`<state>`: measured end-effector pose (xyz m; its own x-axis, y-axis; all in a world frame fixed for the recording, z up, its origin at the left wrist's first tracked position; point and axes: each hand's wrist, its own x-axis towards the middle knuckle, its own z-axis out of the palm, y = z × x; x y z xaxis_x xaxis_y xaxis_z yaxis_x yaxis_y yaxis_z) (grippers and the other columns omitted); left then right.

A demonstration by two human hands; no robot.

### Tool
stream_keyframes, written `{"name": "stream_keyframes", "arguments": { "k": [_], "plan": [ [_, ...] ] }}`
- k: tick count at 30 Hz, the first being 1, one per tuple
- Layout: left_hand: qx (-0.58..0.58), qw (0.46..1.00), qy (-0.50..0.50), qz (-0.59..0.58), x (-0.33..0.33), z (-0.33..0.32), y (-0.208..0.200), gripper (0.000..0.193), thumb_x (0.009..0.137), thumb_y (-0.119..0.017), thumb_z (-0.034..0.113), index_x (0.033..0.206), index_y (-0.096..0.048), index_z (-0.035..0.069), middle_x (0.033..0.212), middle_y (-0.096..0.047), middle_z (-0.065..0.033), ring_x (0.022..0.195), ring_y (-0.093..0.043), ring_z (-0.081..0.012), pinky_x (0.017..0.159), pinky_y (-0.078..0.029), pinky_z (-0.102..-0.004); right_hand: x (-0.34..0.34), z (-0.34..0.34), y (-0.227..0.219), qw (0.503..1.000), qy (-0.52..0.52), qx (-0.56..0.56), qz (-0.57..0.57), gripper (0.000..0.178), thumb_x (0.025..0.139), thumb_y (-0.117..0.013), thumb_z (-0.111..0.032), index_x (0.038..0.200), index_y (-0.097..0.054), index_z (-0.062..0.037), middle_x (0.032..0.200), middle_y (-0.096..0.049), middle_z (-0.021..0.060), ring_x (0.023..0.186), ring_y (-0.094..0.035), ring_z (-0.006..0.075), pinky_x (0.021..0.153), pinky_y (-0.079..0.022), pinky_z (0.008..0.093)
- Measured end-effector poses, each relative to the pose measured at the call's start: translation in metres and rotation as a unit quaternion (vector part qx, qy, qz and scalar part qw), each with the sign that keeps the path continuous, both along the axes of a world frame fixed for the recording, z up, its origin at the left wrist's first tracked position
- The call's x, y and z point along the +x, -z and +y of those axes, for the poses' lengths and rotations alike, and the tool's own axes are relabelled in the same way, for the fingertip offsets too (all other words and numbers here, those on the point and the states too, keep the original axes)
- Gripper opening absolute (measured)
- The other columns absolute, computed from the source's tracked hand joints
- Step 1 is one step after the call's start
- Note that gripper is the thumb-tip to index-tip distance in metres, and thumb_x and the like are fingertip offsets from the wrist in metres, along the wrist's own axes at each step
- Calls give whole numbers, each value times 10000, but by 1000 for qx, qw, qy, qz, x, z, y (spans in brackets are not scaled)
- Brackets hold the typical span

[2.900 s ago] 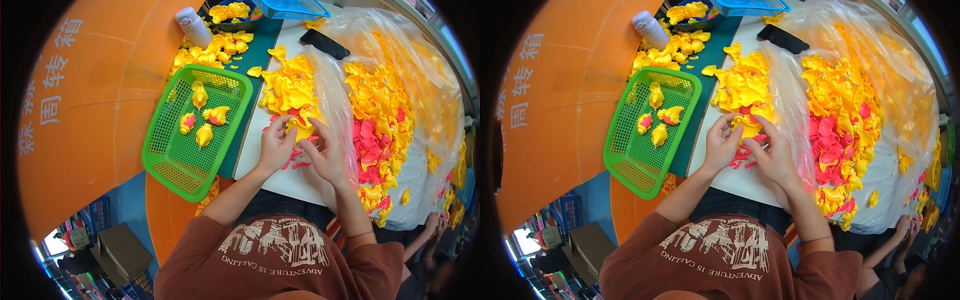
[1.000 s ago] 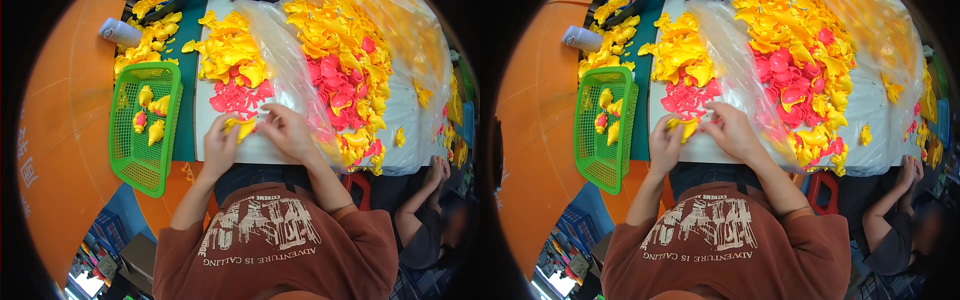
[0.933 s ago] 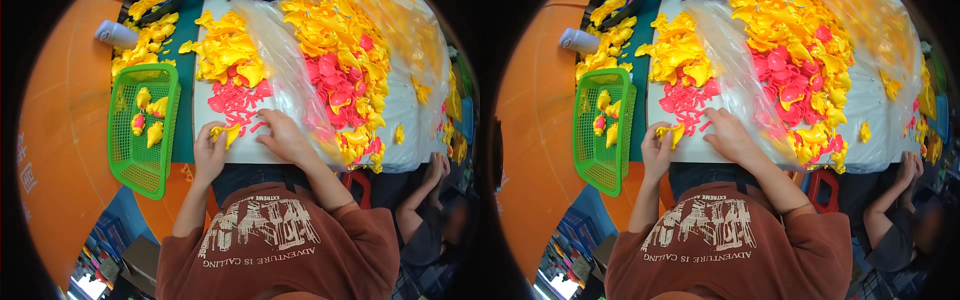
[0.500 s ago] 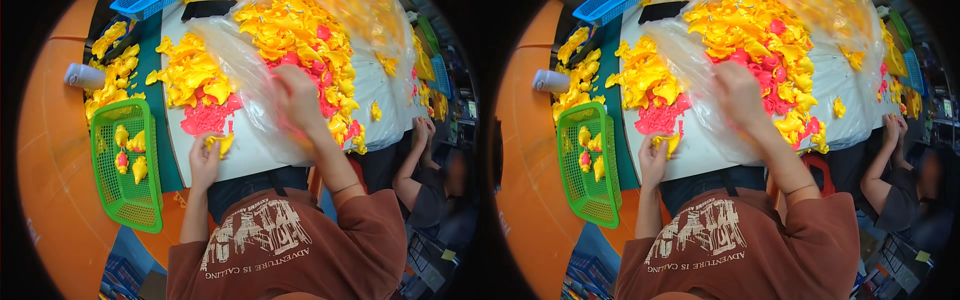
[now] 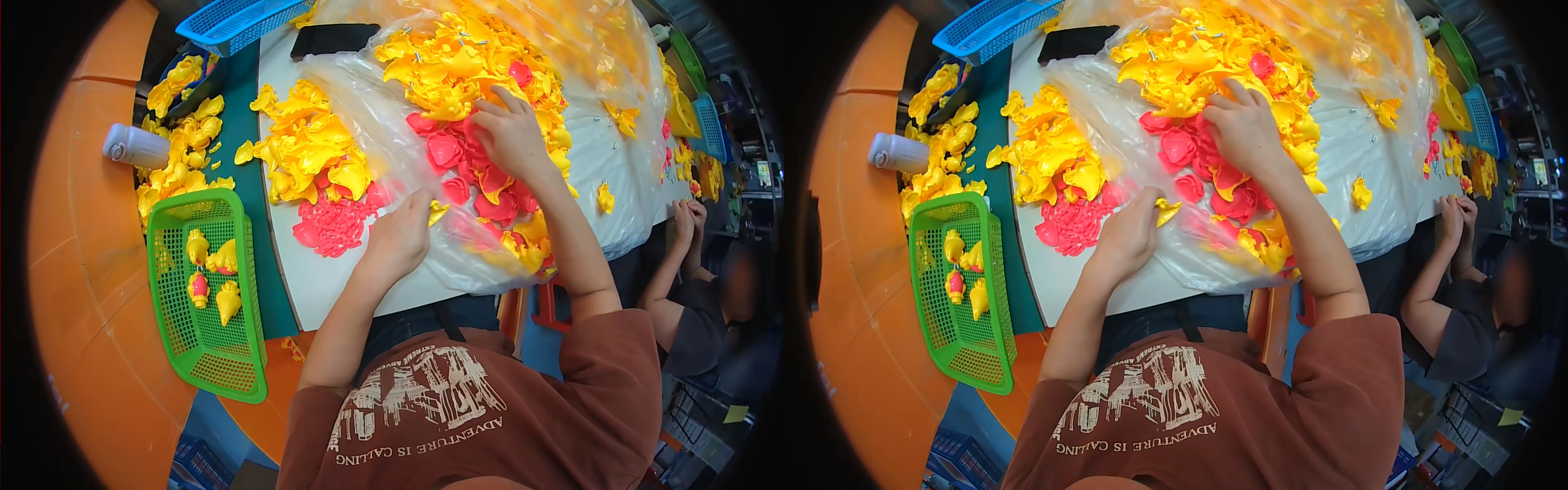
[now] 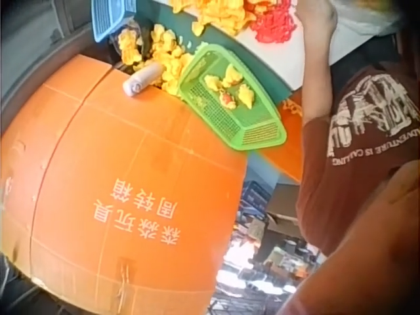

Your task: Assembling small yellow and pink plastic toy components by hand and placing them into a tray.

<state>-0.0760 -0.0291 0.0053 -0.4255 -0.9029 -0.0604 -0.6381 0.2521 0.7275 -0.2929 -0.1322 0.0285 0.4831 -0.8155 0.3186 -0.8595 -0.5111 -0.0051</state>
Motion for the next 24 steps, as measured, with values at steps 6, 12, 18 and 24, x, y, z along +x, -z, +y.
{"name": "stream_keyframes", "arguments": {
  "k": [6, 12, 18, 24],
  "plan": [
    [9, 995, -92, 27, 1, 14, 10, 190, 894, -447, 90, 1078, -452, 46, 952, -586, -226, 853, -581, -403, 687, -463, -453, 10, -3, -8, 995, -24, -48, -79, 117, 772, -650, -119, 877, -640, -70, 1033, -634, 58, 1006, -579, 241, 869, -419, 423],
    [-52, 972, -167, 156, -6, 27, 41, 162, 872, -473, 36, 1033, -492, 29, 948, -589, -208, 832, -592, -390, 692, -474, -418, 58, -9, 19, 992, -105, 31, -65, 153, 779, -626, -147, 909, -627, -67, 827, -631, 95, 857, -601, 261, 733, -471, 376],
    [-101, 958, -183, 196, -3, 28, 51, 161, 886, -454, 15, 1036, -514, 19, 965, -596, -188, 851, -606, -334, 728, -476, -357, 60, 8, 12, 937, -176, 286, -92, 168, 816, -590, -162, 914, -623, -30, 835, -630, 156, 795, -619, 304, 702, -489, 398],
    [-118, 954, -178, 209, -3, 27, 52, 211, 872, -453, -16, 1071, -513, 18, 1019, -600, -188, 916, -608, -336, 772, -479, -349, 32, -31, 18, 967, -81, 217, -103, 131, 824, -536, -52, 914, -625, -21, 823, -640, 157, 760, -618, 335, 661, -496, 385]
  ]
}}
